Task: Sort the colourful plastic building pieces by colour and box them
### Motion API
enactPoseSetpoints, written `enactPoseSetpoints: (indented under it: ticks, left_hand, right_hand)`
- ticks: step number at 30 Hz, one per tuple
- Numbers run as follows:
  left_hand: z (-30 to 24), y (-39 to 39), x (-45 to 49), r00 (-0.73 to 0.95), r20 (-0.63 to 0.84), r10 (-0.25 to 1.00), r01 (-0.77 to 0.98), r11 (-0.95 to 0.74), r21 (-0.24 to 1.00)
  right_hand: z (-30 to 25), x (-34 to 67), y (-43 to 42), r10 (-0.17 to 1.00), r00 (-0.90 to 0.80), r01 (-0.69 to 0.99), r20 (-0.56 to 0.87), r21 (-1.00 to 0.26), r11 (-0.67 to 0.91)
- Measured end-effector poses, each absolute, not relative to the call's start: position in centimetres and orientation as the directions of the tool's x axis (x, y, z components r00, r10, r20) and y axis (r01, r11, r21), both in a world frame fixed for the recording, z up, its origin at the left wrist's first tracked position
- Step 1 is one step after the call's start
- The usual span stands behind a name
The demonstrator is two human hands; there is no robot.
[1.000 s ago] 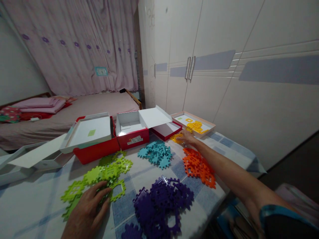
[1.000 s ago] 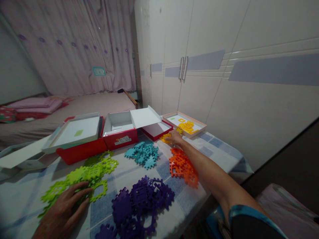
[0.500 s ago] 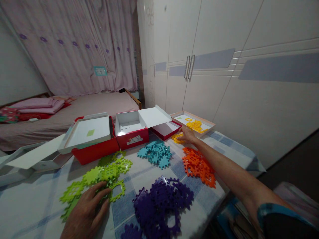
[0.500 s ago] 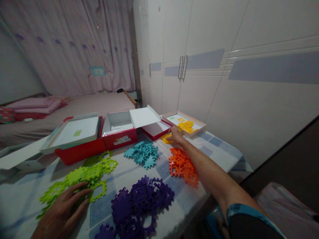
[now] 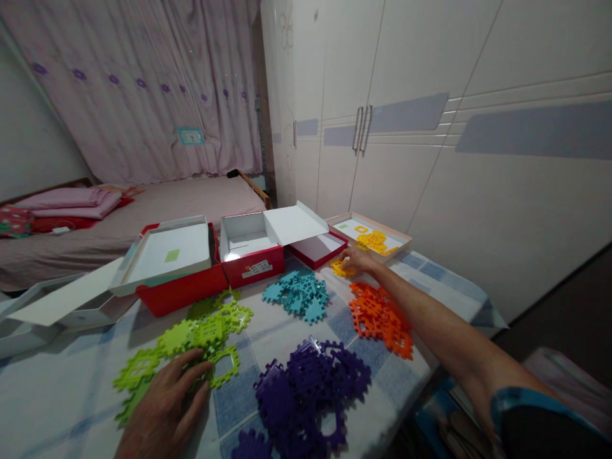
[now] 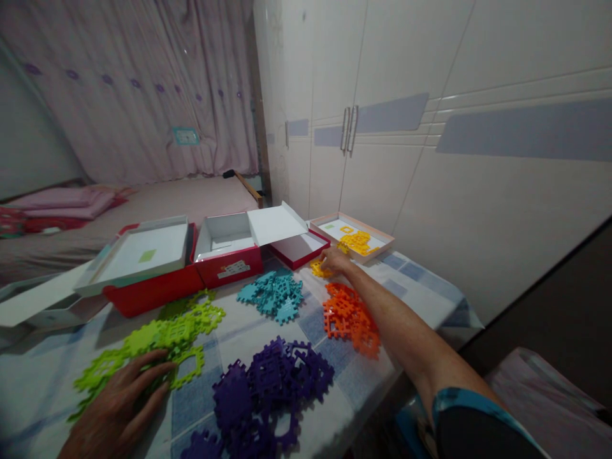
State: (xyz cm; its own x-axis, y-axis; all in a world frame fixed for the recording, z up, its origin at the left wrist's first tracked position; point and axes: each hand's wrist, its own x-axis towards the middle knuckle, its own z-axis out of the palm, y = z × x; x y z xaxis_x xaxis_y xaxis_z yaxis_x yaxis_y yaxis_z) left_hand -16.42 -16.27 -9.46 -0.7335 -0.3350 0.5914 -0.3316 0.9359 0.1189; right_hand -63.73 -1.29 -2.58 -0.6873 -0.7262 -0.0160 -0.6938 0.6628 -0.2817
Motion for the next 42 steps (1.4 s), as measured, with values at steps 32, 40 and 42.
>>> enactPoseSetpoints:
  ticks: [32,40,42]
  left_hand:
    - [-9.6,-16.3,-16.3,-0.734,0.587,-0.343,-0.341,0.933,0.118]
    - [-9.7,-16.3,-16.2,-0.737,0.586,-0.337,-0.336,0.935,0.116]
    - [-9.7,-16.3,-16.2,-0.736,0.590,-0.332,-0.333,0.936,0.111]
  right_hand:
    - [-4.2,-64.6,0.2,-0.371,-0.925,-0.375,0.088,-0.377,0.847]
    - [-4.8,-64.2,-1.4,-0.288,-0.955,-0.293,0.067,-0.328,0.898]
    - [-4.8,-64.5,-1.6,-0.287,-0.956,-0.288,0.056,-0.335,0.897]
